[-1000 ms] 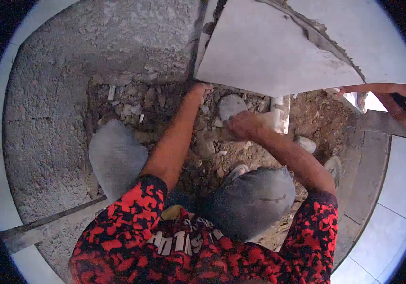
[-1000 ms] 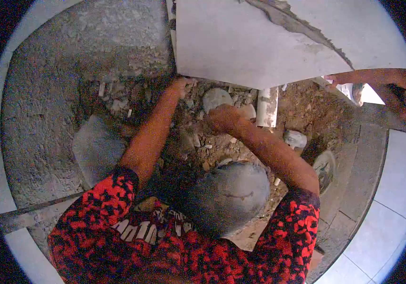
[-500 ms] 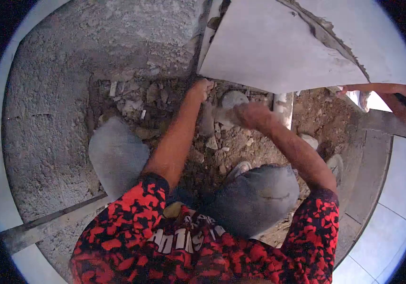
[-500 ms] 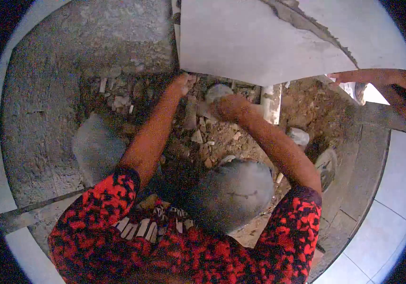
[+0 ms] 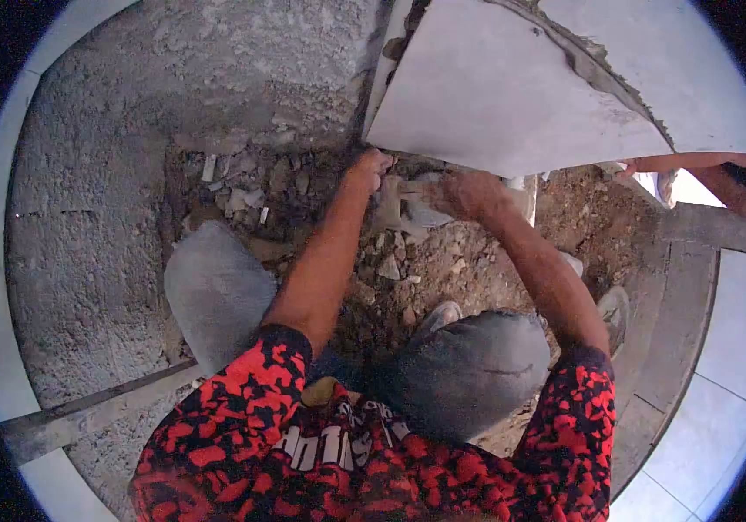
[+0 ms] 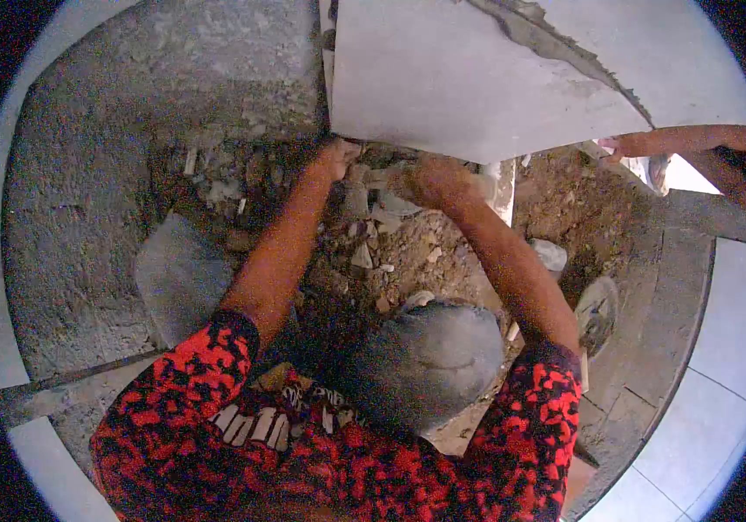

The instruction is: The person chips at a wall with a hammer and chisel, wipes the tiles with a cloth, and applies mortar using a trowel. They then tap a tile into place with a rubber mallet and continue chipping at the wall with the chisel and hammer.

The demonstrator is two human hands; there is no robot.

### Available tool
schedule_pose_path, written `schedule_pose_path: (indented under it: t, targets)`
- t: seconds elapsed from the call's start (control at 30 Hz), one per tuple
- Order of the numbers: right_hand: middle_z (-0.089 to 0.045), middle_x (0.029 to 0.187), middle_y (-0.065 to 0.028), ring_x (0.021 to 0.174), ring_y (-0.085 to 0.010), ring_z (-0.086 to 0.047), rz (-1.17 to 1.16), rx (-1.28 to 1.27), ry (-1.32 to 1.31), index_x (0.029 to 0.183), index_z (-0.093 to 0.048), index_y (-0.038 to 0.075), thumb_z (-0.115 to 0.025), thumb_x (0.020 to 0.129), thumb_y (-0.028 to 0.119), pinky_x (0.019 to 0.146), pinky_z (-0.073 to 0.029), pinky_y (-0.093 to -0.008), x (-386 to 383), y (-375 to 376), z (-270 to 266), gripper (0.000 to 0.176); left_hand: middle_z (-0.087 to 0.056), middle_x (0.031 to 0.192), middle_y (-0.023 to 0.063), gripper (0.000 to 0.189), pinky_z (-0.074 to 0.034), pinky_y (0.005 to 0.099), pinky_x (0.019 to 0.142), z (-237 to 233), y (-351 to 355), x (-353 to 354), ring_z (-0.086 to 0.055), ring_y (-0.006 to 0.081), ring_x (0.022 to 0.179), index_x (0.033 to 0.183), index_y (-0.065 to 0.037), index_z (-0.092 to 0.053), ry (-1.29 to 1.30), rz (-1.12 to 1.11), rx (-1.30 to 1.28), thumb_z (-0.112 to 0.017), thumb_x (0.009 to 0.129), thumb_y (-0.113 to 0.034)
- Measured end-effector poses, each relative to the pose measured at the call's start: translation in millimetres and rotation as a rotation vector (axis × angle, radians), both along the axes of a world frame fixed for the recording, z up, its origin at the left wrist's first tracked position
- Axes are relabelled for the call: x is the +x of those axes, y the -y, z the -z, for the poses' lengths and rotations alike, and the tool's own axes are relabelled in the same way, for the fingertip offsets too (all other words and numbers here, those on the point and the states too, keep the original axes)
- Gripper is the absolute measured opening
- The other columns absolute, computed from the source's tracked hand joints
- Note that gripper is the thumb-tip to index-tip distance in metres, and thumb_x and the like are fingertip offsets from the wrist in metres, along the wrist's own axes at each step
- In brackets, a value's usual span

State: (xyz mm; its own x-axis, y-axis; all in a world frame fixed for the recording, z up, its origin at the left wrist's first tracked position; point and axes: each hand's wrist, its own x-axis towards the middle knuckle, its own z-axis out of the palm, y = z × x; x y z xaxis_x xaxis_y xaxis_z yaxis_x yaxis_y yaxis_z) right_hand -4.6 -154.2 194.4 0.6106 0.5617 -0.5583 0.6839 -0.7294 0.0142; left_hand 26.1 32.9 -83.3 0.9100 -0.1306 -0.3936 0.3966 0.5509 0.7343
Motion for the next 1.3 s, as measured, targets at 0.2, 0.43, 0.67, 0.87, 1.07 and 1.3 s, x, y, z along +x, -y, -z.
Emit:
schedule_pose_path:
  t: [0.2, 0.43, 0.67, 0.87, 1.07, 1.3]
  targets:
    - [-0.062, 0.077, -0.0159, 0.071, -0.0318, -0.061, -0.36, -0.055, -0.119, 0.091, -0.058, 0.005, -0.043, 0.082, 0.045, 0.066, -0.049, -0.0439, -25, 4, 25, 0.044, -0.059, 0.086, 0.0038, 0.022, -0.04, 0.0271, 0.062, -7, -6, 10, -0.053, 0.0166, 0.072, 0.088, -0.004, -0.057, -0.093, 0.036, -0.014, -0.061, 0.067, -0.01]
    - [-0.062, 0.083, -0.0169, 0.076, -0.0318, -0.061, -0.217, 0.032, -0.18, 0.092, -0.058, 0.002, -0.037, 0.084, 0.047, 0.066, -0.049, -0.045, -26, 4, 8, 0.05, -0.058, 0.089, 0.0051, 0.017, -0.039, 0.0295, 0.073, -45, 7, -7, -0.055, 0.016, 0.078, 0.088, -0.006, -0.054, -0.323, -0.101, -0.077, -0.056, 0.078, -0.019]
    - [-0.061, 0.083, -0.0174, 0.079, -0.0331, -0.06, -0.093, 0.18, -0.027, 0.095, -0.057, 0.006, -0.043, 0.082, 0.044, 0.068, -0.048, -0.0439, -27, 8, 14, 0.043, -0.059, 0.085, 0.0094, 0.025, -0.045, 0.0323, 0.068, -26, 6, -4, -0.057, 0.0202, 0.076, 0.095, -0.004, -0.052, -0.259, -0.091, -0.081, -0.057, 0.077, -0.02]
    - [-0.061, 0.083, -0.0169, 0.08, -0.0339, -0.059, -0.047, 0.034, 0.046, 0.094, -0.057, 0.006, -0.048, 0.08, 0.038, 0.068, -0.048, -0.0441, 0, 3, -1, 0.036, -0.059, 0.084, 0.012, 0.03, -0.048, 0.0339, 0.066, 14, -1, 5, -0.058, 0.0227, 0.076, 0.1, -0.004, -0.051, -0.129, -0.161, -0.179, -0.057, 0.076, -0.02]
    - [-0.061, 0.084, -0.016, 0.081, -0.032, -0.059, -0.197, -0.017, 0.006, 0.103, -0.055, 0.008, -0.05, 0.08, 0.038, 0.071, -0.048, -0.0445, -19, 6, 17, 0.038, -0.059, 0.089, 0.0088, 0.022, -0.045, 0.0311, 0.071, -61, 7, -7, -0.055, 0.0199, 0.081, 0.097, -0.005, -0.053, -0.307, -0.119, -0.086, -0.052, 0.077, -0.015]
    - [-0.06, 0.091, -0.0188, 0.08, -0.0332, -0.06, -0.151, 0.078, 0.01, 0.098, -0.055, 0.009, -0.04, 0.085, 0.041, 0.07, -0.048, -0.0434, -29, 24, 13, 0.038, -0.058, 0.094, 0.0074, 0.019, -0.043, 0.0295, 0.079, 9, -2, -6, -0.054, 0.018, 0.088, 0.096, -0.006, -0.054, -0.069, -0.028, 0.233, -0.047, 0.079, -0.008]
